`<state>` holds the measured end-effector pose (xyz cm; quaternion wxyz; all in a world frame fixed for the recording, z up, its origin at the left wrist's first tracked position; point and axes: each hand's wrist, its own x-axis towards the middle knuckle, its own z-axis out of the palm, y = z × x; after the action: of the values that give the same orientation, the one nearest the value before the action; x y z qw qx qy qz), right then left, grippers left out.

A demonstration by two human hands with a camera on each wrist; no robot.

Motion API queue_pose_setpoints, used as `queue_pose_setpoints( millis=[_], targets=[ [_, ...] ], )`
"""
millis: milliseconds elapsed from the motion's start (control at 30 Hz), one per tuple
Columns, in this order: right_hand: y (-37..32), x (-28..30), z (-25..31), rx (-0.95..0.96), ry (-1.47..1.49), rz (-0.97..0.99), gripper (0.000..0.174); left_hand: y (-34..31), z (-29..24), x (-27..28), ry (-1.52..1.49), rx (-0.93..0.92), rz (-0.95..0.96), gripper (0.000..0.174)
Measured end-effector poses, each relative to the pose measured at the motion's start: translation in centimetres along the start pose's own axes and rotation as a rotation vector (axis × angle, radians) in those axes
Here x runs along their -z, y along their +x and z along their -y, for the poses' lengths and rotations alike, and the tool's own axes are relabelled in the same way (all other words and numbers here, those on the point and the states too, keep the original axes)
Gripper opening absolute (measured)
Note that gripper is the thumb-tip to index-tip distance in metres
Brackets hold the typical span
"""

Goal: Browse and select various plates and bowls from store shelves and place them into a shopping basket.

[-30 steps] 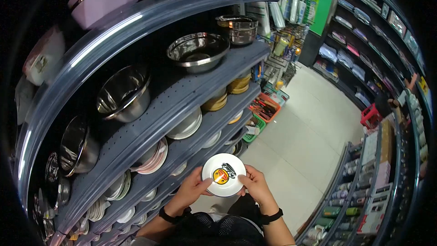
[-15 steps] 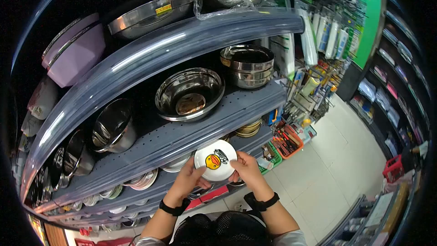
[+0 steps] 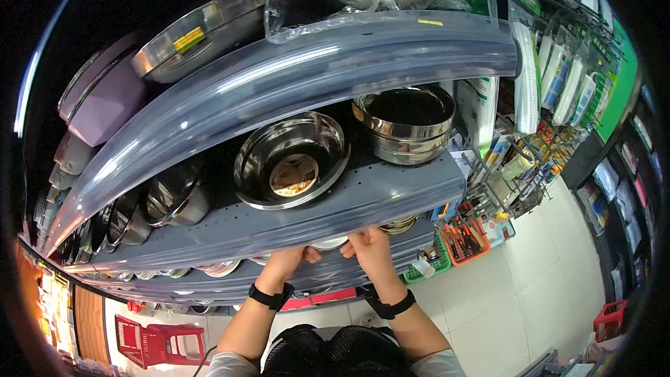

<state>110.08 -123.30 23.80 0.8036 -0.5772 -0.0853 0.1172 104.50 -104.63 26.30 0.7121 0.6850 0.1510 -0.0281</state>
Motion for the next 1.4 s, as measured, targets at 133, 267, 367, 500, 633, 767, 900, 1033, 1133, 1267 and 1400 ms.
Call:
queue_pose_setpoints(
  millis=[133, 267, 367, 500, 633, 767, 900, 1033, 1133, 1267, 1400],
  targets=[
    [0.5, 0.5, -0.2, -0.063, -0.141, 0.006, 0.018, 1.0, 0.6, 0.0, 0.07, -0.043, 0.017, 0.023],
    [1.0, 0.7, -0.4, -0.032, -0.16, 0.024, 0.015, 1.6, 1.0, 0.1, 0.145, -0.113, 0.002, 0.022],
    [1.3, 0.8, -0.6, -0.055, -0.103, 0.018, 0.019, 1.8, 0.8, -0.1, 0.279, -0.14, -0.057, 0.02],
    [1.5, 1.1, -1.6, -0.084, -0.089, 0.031, 0.017, 2.0, 0.6, 0.1, 0.555, -0.252, -0.099, 0.015],
    [1.2, 0.8, -0.7, -0.058, -0.157, 0.049, 0.014, 2.4, 1.5, 0.3, 0.845, -0.42, -0.173, 0.01],
    [1.1, 0.8, -1.0, 0.003, -0.163, 0.048, 0.013, 2.3, 0.9, -0.4, 0.826, -0.306, -0.199, 0.007],
    [1.3, 1.0, -3.1, 0.115, -0.225, 0.032, 0.011, 2.0, 0.5, -0.7, 0.822, -0.326, -0.183, 0.01],
    [0.8, 0.6, -2.6, 0.079, -0.23, -0.012, 0.012, 1.6, 1.0, -1.3, 0.373, -0.096, -0.057, 0.02],
    [0.3, 0.4, -3.1, 0.067, -0.208, 0.009, 0.007, 1.1, 1.7, -1.2, 0.195, -0.104, -0.043, 0.023],
    [-0.8, 0.1, -3.1, 0.179, -0.107, 0.029, 0.024, -1.3, 1.9, -0.8, 0.083, -0.135, -0.042, 0.026],
    [-2.7, -0.8, -3.3, 0.17, -0.088, -0.004, 0.049, -6.0, 2.1, 1.2, 0.042, -0.116, -0.056, 0.027]
  ],
)
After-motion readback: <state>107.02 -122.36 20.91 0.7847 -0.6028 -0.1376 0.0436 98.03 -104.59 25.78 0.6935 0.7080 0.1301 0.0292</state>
